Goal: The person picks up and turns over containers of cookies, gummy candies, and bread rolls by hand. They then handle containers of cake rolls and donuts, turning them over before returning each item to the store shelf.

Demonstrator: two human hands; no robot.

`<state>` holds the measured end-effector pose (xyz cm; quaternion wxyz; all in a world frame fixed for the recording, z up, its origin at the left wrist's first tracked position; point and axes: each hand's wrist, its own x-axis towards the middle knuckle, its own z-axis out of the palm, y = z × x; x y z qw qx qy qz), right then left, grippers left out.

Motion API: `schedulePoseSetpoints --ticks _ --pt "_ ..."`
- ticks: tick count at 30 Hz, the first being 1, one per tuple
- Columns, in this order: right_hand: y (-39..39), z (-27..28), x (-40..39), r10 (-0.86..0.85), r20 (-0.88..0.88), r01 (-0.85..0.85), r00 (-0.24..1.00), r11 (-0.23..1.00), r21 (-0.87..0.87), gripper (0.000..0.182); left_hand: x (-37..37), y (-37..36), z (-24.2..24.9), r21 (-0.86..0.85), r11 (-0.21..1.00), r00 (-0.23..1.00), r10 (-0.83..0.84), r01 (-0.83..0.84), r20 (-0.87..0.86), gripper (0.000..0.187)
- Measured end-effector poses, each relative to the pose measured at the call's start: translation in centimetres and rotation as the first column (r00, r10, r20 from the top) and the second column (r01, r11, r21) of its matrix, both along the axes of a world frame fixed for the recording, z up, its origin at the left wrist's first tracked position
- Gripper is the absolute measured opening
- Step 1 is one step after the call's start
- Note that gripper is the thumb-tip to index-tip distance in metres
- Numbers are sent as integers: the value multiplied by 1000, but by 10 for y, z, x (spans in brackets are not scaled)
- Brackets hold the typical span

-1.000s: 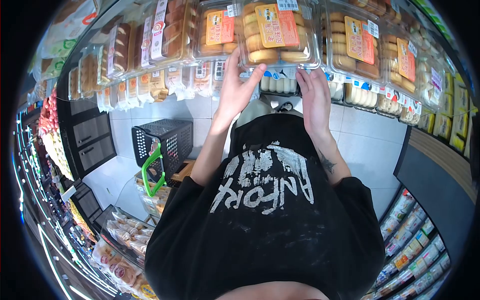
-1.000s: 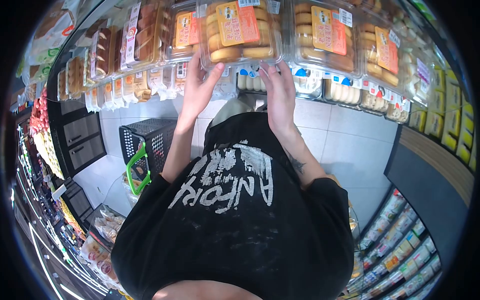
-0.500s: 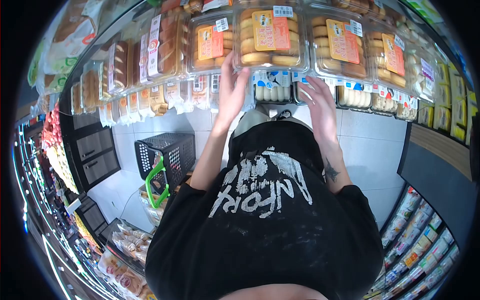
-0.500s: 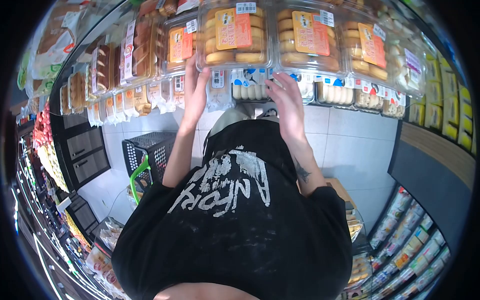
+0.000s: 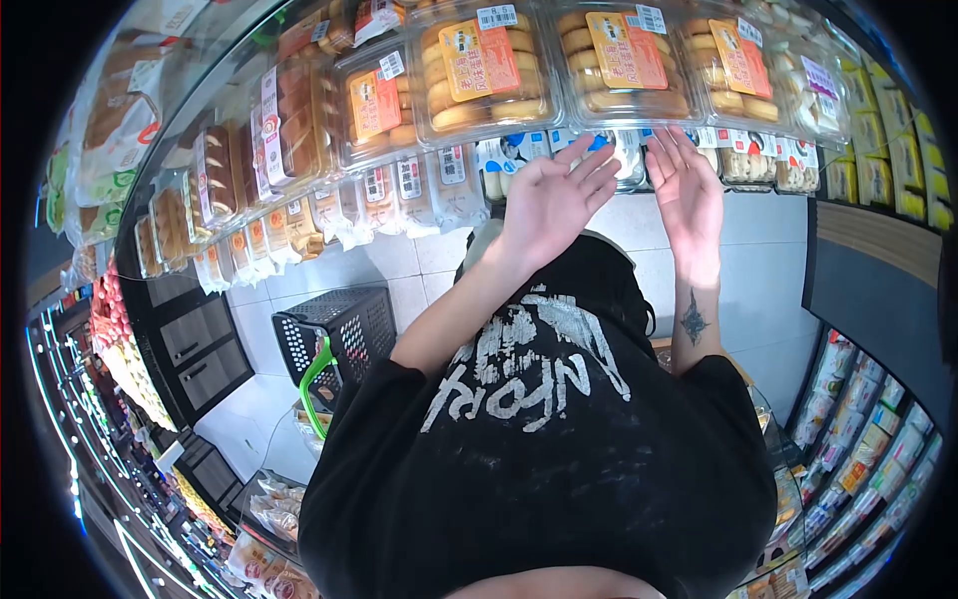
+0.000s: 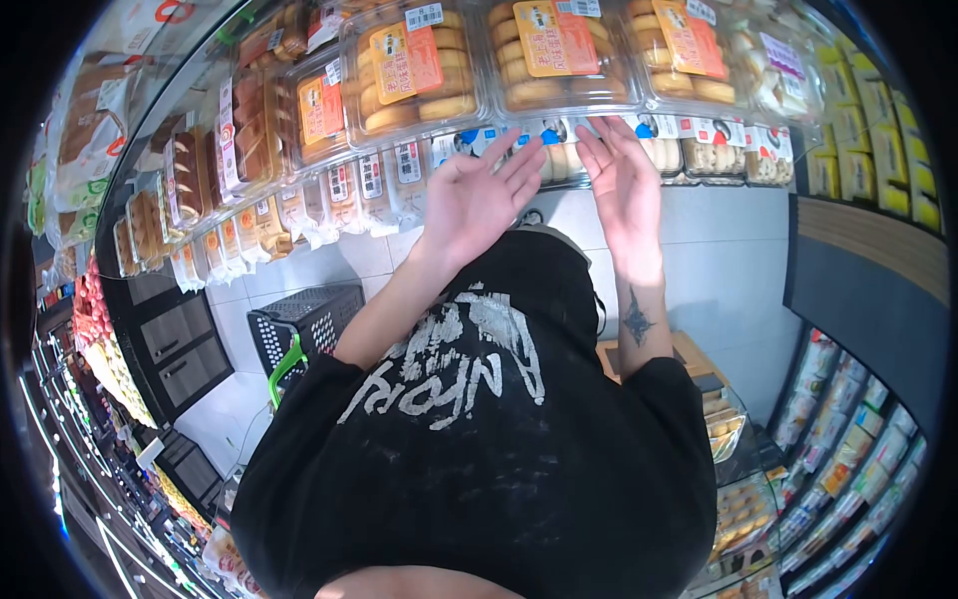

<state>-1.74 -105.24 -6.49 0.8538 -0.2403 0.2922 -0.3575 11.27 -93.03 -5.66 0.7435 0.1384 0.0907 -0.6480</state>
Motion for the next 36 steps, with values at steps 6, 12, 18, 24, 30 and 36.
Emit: schedulePoseSetpoints --ticks 6,12,18,24,30,36 --pt "0 2 0 27 -20 -29 999 994 -110 33 1 -7 4 -14 1000 999 23 -22 32 39" --pt "16 -4 -23 -46 -145 34 988 996 -81 30 -2 6 10 246 968 884 -75 -46 461 30" --pt "31 -9 -41 -100 -323 38 941 981 -193 37 -17 26 -10 369 929 656 -255 -38 710 13" --pt "21 -4 -48 25 -337 -109 941 966 -233 37 -20 25 -5 259 966 517 -224 6 826 14" --pt "19 6 -40 78 -343 -167 936 957 -236 44 -14 20 8 381 923 502 -308 -47 808 13" --pt "12 4 -45 253 -357 -347 899 909 -230 52 -6 22 10 389 920 468 -329 -36 820 11"
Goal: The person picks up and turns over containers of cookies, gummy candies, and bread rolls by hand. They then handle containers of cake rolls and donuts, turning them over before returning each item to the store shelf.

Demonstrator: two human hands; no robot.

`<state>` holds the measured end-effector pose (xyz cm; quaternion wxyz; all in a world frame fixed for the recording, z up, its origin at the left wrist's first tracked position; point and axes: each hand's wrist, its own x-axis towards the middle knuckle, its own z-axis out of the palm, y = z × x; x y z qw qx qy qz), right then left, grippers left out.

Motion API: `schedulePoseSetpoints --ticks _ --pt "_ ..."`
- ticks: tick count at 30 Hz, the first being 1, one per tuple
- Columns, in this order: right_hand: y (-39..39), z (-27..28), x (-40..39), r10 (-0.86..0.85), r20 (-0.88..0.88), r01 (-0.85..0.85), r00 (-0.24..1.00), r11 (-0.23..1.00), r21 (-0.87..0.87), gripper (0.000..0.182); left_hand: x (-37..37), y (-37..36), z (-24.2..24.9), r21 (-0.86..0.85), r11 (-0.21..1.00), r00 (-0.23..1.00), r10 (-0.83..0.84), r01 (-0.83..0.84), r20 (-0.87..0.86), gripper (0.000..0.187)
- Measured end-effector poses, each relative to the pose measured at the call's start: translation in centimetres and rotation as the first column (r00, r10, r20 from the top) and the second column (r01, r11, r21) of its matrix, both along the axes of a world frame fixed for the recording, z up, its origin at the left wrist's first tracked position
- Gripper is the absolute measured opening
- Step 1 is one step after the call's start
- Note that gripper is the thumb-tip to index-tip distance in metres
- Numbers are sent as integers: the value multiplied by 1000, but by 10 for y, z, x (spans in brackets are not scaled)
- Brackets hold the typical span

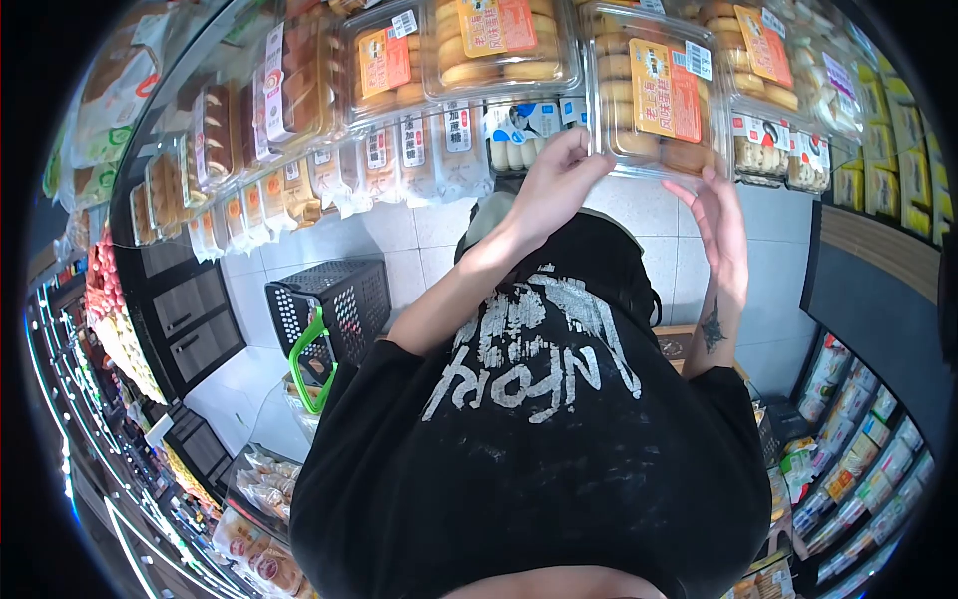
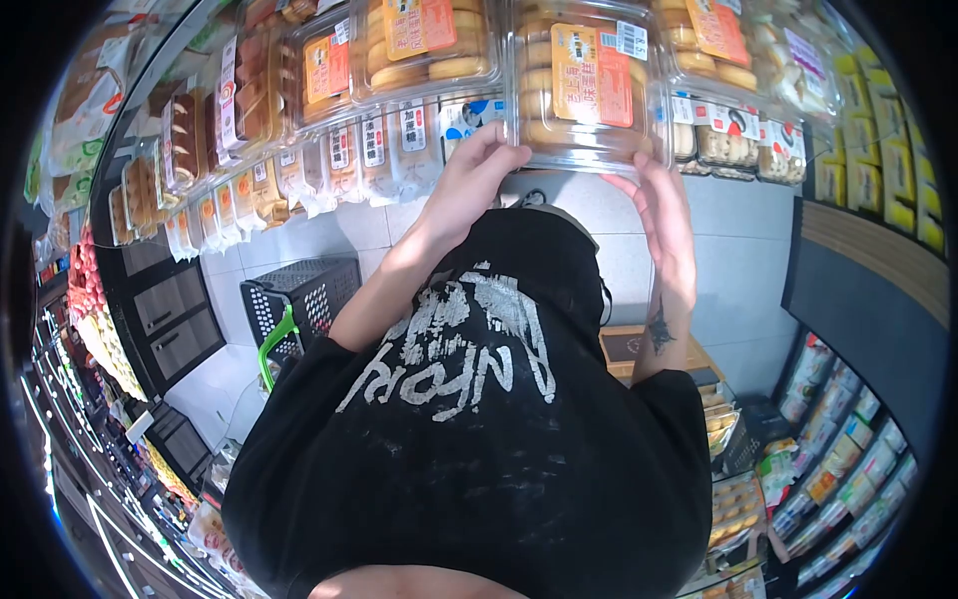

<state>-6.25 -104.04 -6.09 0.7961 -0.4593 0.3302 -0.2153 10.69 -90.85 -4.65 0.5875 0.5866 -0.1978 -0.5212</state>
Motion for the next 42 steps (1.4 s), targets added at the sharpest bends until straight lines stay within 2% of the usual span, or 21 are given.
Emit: schedulePoseSetpoints --ticks 2,5,8,9,12,14,17,21,27,29,32,35,38,42 --pt "2 -11 -6 41 -4 -41 999 999 10 53 1 4 -7 -19 1000 998 -1 2 66 11" --pt "10 -15 -17 -19 -56 21 998 999 39 65 1 20 -2 -146 988 990 73 -55 122 10" --pt "21 0 -10 127 131 -130 983 991 10 75 10 42 8 -193 981 961 32 22 273 8" --pt "27 8 -5 109 185 -124 977 990 67 79 17 50 12 -219 974 946 13 62 325 9" --pt "31 3 -3 342 91 -331 935 937 -116 80 36 65 28 -326 941 927 42 88 373 9" --pt "40 9 8 404 85 -398 911 914 -80 82 43 74 39 -356 933 932 75 60 355 6" --pt "57 25 32 351 177 -354 920 935 -15 85 56 87 44 -398 914 936 71 78 345 7" --pt "60 23 40 380 166 -385 910 923 -2 81 60 97 41 -437 898 942 107 45 318 13" --pt "58 23 42 410 125 -407 903 912 -50 78 54 100 33 -383 923 907 200 -47 371 15" --pt "55 24 42 438 111 -433 892 899 -62 78 53 103 34 -349 936 906 190 -51 378 14" --pt "57 30 45 382 124 -387 916 922 21 81 55 106 36 -300 953 884 170 -35 437 13" --pt "52 30 46 411 105 -408 906 912 -44 83 57 107 35 -260 965 883 148 -31 446 13" --pt "51 30 45 350 45 -342 936 931 -124 84 58 108 33 -212 977 875 115 -15 471 13" --pt "47 26 45 325 91 -308 941 937 -165 83 60 109 34 -102 995 902 27 19 430 14"
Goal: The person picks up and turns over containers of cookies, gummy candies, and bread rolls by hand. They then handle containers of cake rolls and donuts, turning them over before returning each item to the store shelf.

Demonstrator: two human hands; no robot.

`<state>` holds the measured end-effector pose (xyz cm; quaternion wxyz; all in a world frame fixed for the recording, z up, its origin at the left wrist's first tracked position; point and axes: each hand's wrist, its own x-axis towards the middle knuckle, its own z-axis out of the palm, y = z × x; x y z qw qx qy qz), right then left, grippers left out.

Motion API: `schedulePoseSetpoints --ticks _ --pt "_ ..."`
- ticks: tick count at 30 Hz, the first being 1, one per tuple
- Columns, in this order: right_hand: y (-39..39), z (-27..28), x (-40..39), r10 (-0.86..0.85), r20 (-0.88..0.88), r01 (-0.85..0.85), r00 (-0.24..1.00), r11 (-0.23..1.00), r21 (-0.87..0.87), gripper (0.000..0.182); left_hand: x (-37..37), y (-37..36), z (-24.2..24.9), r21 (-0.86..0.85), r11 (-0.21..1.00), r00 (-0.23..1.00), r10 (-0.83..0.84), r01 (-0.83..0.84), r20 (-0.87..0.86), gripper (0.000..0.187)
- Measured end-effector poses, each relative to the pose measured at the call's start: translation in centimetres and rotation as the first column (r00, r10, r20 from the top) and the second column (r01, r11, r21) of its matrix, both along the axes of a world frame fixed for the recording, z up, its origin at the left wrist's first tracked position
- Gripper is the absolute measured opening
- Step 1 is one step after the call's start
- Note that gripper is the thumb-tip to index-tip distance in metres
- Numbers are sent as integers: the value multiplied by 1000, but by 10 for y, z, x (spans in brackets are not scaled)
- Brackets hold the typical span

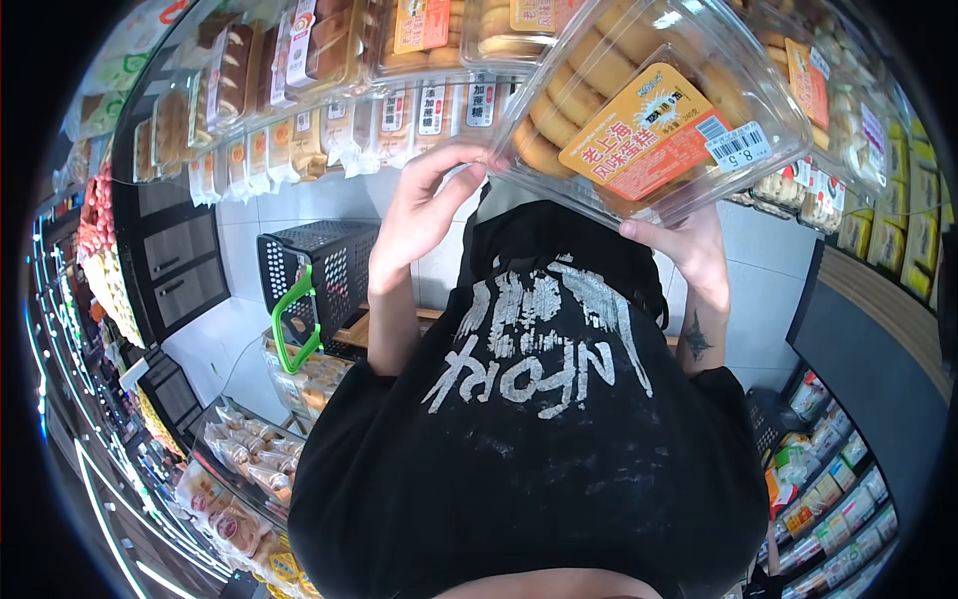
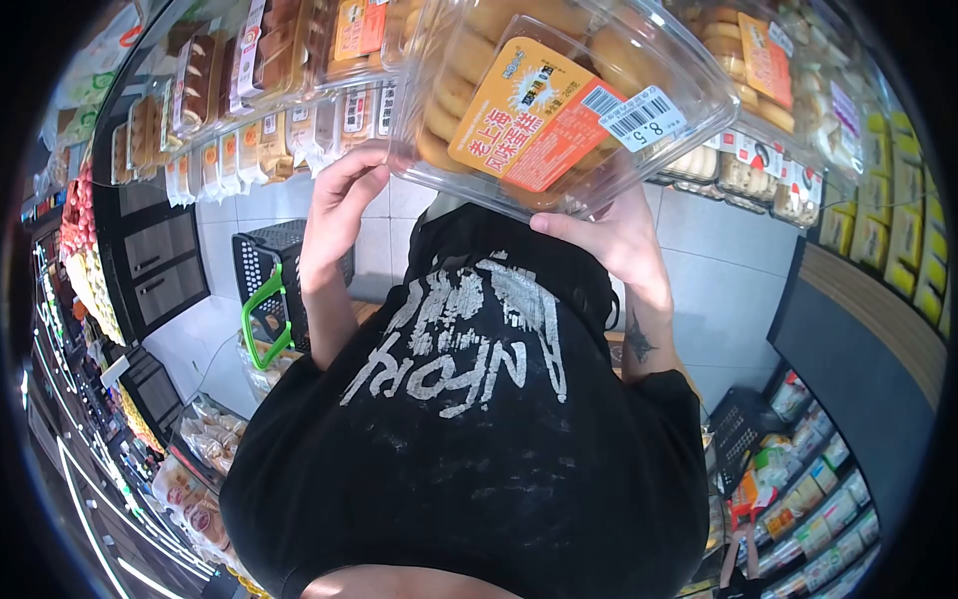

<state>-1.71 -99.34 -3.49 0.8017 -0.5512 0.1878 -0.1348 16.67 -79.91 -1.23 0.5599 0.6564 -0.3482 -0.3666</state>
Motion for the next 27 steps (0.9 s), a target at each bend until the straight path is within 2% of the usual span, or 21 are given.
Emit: schedulePoseSetpoints --ticks 3,6,8,9,11,14,15,18,19,22,25,27 --pt "-3 0 -2 -20 4 20 1000 1000 10 83 -1 -2 -2 4 1000 1000 5 -5 -20 15" --pt "-10 3 -8 -41 17 41 999 999 31 80 -1 -9 -2 -3 998 994 -65 66 89 14" --pt "-15 9 -14 -76 66 71 995 995 73 76 -9 -17 -7 -58 997 993 -42 49 114 14" --pt "-20 6 -22 -127 5 126 992 990 66 72 -14 -23 -10 -85 996 992 -28 39 125 14" --pt "-33 -3 -44 -229 -116 235 966 971 43 65 -28 -41 -17 -134 991 998 -20 28 61 14" --pt "-47 6 -52 -385 -248 420 889 902 104 59 -50 -69 -29 -162 987 997 -12 -1 -82 15" --pt "-54 1 -55 -391 -221 422 893 899 115 52 -56 -76 -26 -180 983 980 -19 -17 -198 17" --pt "-68 -11 -48 -398 -160 424 903 885 195 49 -62 -95 -39 -165 982 964 46 -91 -262 21" --pt "-71 -13 -43 -349 -88 360 933 897 258 42 -61 -96 -35 -121 989 973 52 -81 -225 21" --pt "-73 -11 -32 -347 -77 354 935 888 293 39 -63 -103 -38 -71 989 968 109 -128 -225 22" --pt "-80 -22 -28 -363 -80 368 928 862 348 34 -59 -108 -40 -19 994 966 96 -104 -240 22" --pt "-80 -28 -23 -435 -125 452 892 835 314 34 -58 -113 -49 -54 989 954 121 -141 -274 20"
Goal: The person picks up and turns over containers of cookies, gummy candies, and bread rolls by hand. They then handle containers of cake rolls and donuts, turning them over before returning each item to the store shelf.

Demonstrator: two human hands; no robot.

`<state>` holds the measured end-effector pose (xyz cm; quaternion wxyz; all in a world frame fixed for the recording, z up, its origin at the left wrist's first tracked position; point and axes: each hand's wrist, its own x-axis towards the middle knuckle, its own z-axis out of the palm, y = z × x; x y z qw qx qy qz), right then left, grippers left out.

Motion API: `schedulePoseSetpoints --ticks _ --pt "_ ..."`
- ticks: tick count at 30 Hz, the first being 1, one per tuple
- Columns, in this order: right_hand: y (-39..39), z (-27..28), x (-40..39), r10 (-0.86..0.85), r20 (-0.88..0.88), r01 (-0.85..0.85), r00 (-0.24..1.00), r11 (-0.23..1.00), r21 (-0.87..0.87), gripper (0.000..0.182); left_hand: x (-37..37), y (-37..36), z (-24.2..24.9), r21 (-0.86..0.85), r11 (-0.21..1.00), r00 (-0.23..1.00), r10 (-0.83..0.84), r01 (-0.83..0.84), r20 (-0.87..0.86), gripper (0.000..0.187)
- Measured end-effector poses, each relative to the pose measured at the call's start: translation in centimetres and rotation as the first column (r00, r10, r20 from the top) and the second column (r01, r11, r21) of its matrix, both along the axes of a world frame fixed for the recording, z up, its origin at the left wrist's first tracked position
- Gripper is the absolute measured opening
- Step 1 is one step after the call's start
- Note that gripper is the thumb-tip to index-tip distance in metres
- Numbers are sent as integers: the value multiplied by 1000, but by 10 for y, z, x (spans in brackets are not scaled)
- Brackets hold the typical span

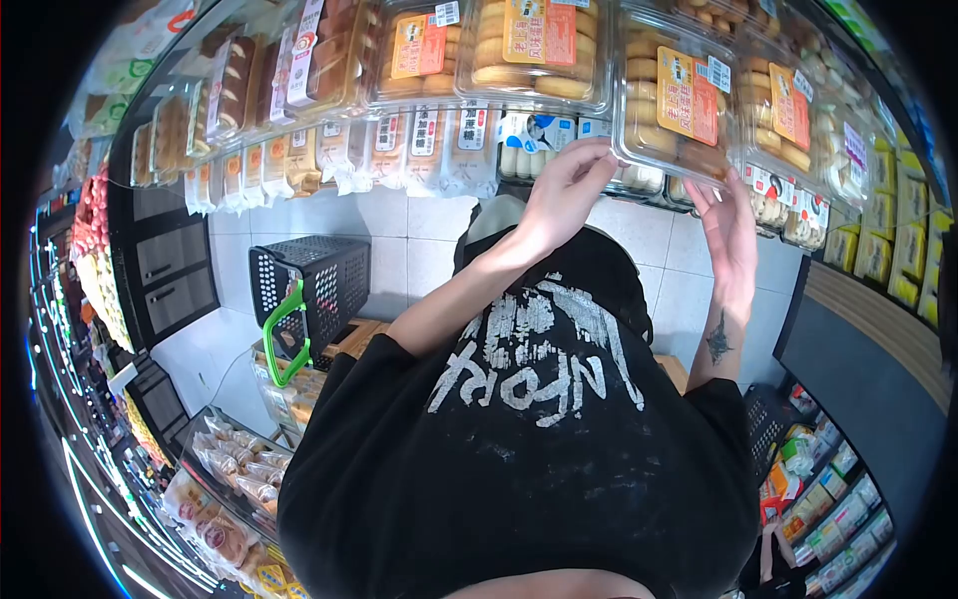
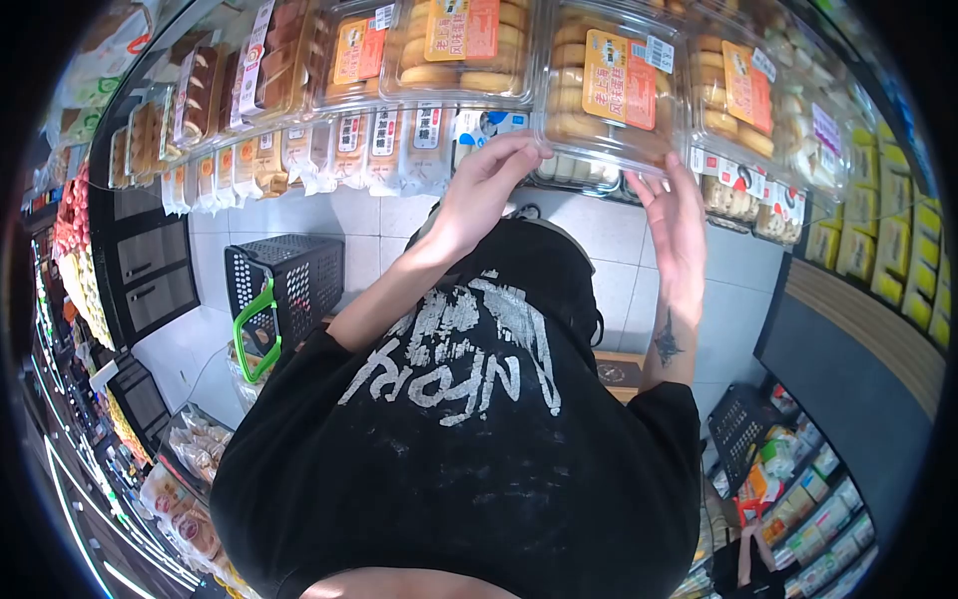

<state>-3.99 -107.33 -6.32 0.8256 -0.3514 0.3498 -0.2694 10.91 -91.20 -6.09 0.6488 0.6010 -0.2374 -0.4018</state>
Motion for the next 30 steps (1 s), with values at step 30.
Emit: schedulePoseSetpoints --ticks 30 --pt "188 -60 153 726 -128 -694 676 686 219 22 100 165 -83 284 945 971 -105 164 -213 24"
